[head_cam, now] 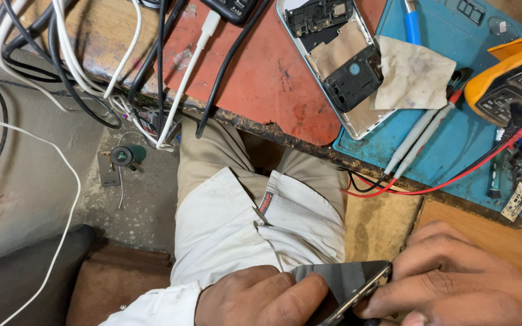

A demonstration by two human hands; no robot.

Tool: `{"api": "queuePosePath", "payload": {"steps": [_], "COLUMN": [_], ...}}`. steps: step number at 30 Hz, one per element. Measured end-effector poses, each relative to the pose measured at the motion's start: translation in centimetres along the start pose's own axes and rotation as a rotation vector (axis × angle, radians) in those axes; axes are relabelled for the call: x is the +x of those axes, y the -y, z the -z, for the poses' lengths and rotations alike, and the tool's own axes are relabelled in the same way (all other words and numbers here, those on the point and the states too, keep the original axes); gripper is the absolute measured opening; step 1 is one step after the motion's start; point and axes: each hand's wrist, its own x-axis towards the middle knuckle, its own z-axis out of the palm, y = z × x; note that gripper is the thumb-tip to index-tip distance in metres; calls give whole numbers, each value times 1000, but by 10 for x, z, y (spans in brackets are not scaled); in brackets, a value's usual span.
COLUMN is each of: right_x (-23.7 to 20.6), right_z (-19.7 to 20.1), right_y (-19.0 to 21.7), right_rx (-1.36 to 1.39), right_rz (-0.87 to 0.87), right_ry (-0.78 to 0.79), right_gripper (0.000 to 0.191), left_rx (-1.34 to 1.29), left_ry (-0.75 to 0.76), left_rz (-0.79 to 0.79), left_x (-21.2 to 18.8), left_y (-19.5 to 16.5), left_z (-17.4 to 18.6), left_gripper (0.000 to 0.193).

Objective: The person uses a hot air gun and tweezers to remove a small component from a circuit board, then places the board into a phone chassis and connects a charging cable. The person then wipes the phone with a cloth.

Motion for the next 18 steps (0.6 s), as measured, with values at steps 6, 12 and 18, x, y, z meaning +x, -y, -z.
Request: {"api": "queuePosePath", "payload": {"steps": [6,12,18], "right_x": [6,1,-6], "right_z": [-9,-12,-9], "right_y": [-3,-14,-17], "right_rx": [79,9,-42], "right_rz": [200,262,234], "right_ry": [-143,-177,-155], "right_gripper": [16,14,13], "left_rx": [47,33,13], "left_ry": [31,27,55], "left_rz": [-31,-45,-21], "left_x": [4,9,10], "left_y": [1,3,4], "left_z": [10,12,14], "left_gripper": [40,34,40]}}
